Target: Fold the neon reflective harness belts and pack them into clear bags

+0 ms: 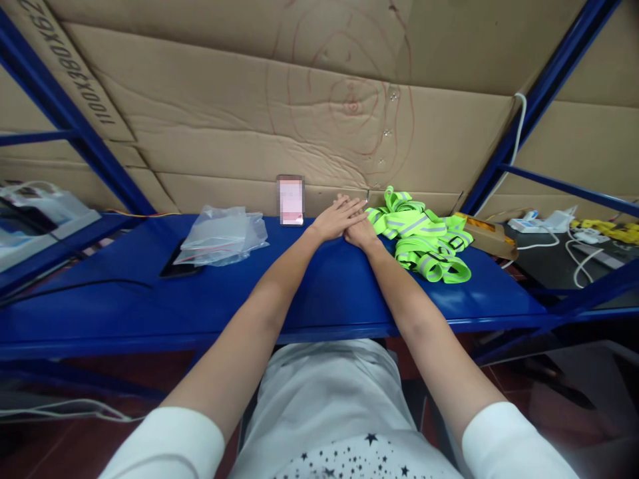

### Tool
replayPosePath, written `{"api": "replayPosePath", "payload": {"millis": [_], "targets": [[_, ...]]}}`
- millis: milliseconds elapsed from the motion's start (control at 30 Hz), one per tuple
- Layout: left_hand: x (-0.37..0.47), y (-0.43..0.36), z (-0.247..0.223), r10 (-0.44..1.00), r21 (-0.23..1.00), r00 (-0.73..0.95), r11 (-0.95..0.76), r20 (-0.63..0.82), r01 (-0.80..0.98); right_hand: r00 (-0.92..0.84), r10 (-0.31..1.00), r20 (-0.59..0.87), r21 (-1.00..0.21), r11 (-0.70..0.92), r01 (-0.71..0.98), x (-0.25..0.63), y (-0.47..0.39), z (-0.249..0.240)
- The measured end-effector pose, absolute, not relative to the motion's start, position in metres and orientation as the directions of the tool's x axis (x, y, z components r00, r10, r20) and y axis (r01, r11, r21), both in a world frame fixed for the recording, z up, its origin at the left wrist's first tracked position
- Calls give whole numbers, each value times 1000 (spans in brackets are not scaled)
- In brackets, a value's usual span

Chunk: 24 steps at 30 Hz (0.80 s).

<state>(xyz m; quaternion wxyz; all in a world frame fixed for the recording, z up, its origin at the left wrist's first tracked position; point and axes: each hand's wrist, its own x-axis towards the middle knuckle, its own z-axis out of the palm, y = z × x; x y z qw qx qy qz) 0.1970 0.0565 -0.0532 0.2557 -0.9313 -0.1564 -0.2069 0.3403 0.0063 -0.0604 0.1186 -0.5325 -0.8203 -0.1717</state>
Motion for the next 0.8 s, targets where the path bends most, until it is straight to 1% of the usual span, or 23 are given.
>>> {"api": "replayPosePath", "payload": {"millis": [100,267,333,600,800], "targets": [[198,57,-46,175,-439,878,-812,446,385,-408,833,373,154,378,913,338,4,-59],[201,56,-32,179,-502,886,-768,428,398,-423,858,291,156,394,906,337,7,-61],[201,55,-29,202,-508,888,-759,413,408,-428,865,261,156,400,903,337,10,-62],[204,52,-33,351,-463,858,-731,376,502,-508,841,186,184,479,859,345,25,-66],[212,51,-37,413,-413,831,-728,372,547,-509,848,148,211,476,854,356,28,-65]]}}
